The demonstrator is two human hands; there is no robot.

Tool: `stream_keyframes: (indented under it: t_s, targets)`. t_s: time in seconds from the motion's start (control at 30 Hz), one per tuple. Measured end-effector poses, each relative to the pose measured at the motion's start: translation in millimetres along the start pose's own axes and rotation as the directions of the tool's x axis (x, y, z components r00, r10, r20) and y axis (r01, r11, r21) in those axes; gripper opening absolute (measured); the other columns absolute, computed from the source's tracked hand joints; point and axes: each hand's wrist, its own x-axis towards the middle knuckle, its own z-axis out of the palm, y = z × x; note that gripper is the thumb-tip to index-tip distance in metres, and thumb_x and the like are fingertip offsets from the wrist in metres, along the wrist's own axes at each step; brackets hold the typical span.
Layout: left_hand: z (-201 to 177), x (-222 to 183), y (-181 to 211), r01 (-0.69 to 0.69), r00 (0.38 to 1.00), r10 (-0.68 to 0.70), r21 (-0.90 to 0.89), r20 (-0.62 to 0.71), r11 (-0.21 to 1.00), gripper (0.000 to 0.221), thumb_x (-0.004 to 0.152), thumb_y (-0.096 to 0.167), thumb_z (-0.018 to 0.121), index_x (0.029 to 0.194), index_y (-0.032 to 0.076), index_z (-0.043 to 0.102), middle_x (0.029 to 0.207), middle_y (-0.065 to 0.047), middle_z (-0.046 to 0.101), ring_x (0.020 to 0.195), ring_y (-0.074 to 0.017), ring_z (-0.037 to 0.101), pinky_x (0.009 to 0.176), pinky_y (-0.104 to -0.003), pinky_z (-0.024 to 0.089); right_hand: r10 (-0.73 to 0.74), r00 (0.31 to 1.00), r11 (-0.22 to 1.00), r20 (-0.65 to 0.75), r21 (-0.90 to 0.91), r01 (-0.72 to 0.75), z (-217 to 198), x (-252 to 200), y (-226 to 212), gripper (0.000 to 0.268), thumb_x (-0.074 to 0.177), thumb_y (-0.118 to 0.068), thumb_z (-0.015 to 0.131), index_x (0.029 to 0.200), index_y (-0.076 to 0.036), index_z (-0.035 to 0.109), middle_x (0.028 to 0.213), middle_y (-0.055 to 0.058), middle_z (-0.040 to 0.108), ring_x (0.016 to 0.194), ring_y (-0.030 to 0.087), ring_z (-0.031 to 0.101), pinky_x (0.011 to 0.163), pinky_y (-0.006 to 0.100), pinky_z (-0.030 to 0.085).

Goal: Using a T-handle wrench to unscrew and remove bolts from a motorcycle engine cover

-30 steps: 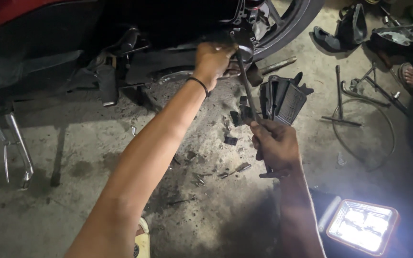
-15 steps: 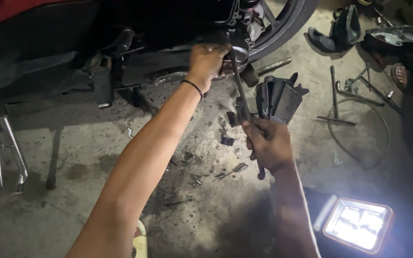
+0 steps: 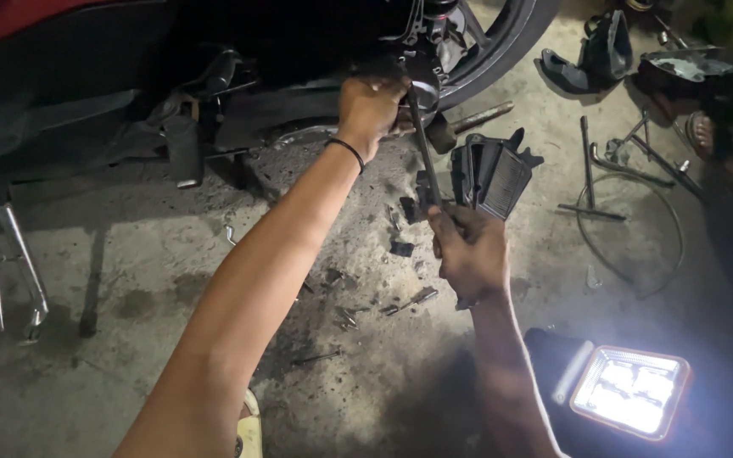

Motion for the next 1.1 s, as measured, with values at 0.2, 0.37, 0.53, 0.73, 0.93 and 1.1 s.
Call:
stream_keyframes:
  t_s: [0.2, 0.37, 0.53, 0.73, 0.93, 1.1]
  targets:
    - [0.4, 7.1, -4.7, 0.017, 0.999, -0.018, 0.024, 0.037, 1.000, 0.015, 0.092, 0.013, 0.074, 0.100, 0.001, 0.075, 0.064, -0.014, 0.069, 0.048, -0.0234, 0.068, 0.047, -0.040, 0.064, -0.044, 0.998, 0.999, -0.040, -0.016, 0.043, 10.8, -4.8, 6.4, 0.024, 0.099, -0.023, 0.067, 0.087, -0.004, 0.076, 0.052, -0.003, 0.045, 0.043, 0.007, 0.035, 0.037, 0.028, 0.024]
    - [-2.2, -7.1, 7.3, 0.004, 1.000, -0.004, 0.000, 0.023, 1.000, 0.014, 0.094, 0.008, 0.072, 0.096, -0.005, 0.074, 0.072, -0.020, 0.072, 0.051, -0.0271, 0.071, 0.044, -0.040, 0.063, -0.044, 0.999, 0.989, -0.007, -0.144, 0.042, 0.0, 1.6, 8.9, 0.031, 0.097, -0.033, 0.068, 0.092, -0.004, 0.079, 0.054, 0.000, 0.053, 0.044, 0.010, 0.043, 0.039, 0.028, 0.032]
    - [1.1, 20.3, -16.0, -0.088, 0.996, 0.088, -0.018, -0.002, 0.996, 0.011, 0.084, 0.011, 0.080, 0.083, 0.001, 0.074, 0.069, -0.014, 0.071, 0.050, -0.0277, 0.071, 0.039, -0.042, 0.062, -0.025, 0.998, 0.999, -0.054, 0.020, 0.026, 4.5, 3.5, 13.6, 0.025, 0.096, -0.026, 0.070, 0.087, -0.003, 0.076, 0.051, -0.003, 0.042, 0.043, 0.006, 0.034, 0.038, 0.028, 0.023]
    - [2.6, 4.3, 2.9, -0.031, 1.000, 0.031, -0.007, 0.005, 0.999, 0.015, 0.091, 0.009, 0.073, 0.092, -0.006, 0.072, 0.067, -0.015, 0.068, 0.046, -0.0258, 0.069, 0.037, -0.041, 0.059, -0.034, 0.999, 0.985, 0.009, -0.171, 0.035, 1.0, 4.6, -15.2, 0.040, 0.100, -0.028, 0.066, 0.066, -0.006, 0.066, 0.050, 0.001, 0.050, 0.042, 0.012, 0.041, 0.038, 0.030, 0.029]
    - [0.9, -21.3, -10.1, -0.094, 0.995, 0.092, -0.068, -0.028, 0.993, 0.014, 0.084, 0.010, 0.077, 0.095, 0.001, 0.078, 0.079, -0.019, 0.075, 0.065, -0.0343, 0.078, 0.054, -0.053, 0.068, 0.003, 0.999, 0.977, -0.042, -0.213, -0.012, 3.3, 23.2, -18.4, 0.026, 0.093, -0.029, 0.068, 0.082, -0.009, 0.079, 0.046, 0.009, 0.056, 0.034, 0.020, 0.058, 0.039, 0.029, 0.044]
    - [-36.4, -46.3, -25.8, 0.427, 0.813, -0.336, -0.096, 0.476, 0.899, 0.058, 0.092, -0.009, 0.065, 0.144, -0.010, 0.039, 0.109, -0.022, 0.066, 0.101, -0.0417, 0.074, 0.089, -0.062, 0.061, 0.240, 0.970, 0.954, 0.038, 0.175, -0.243, -8.0, 36.3, -9.3, 0.030, 0.091, -0.024, 0.076, 0.090, 0.005, 0.070, 0.059, 0.021, 0.061, 0.049, 0.029, 0.065, 0.044, 0.036, 0.053]
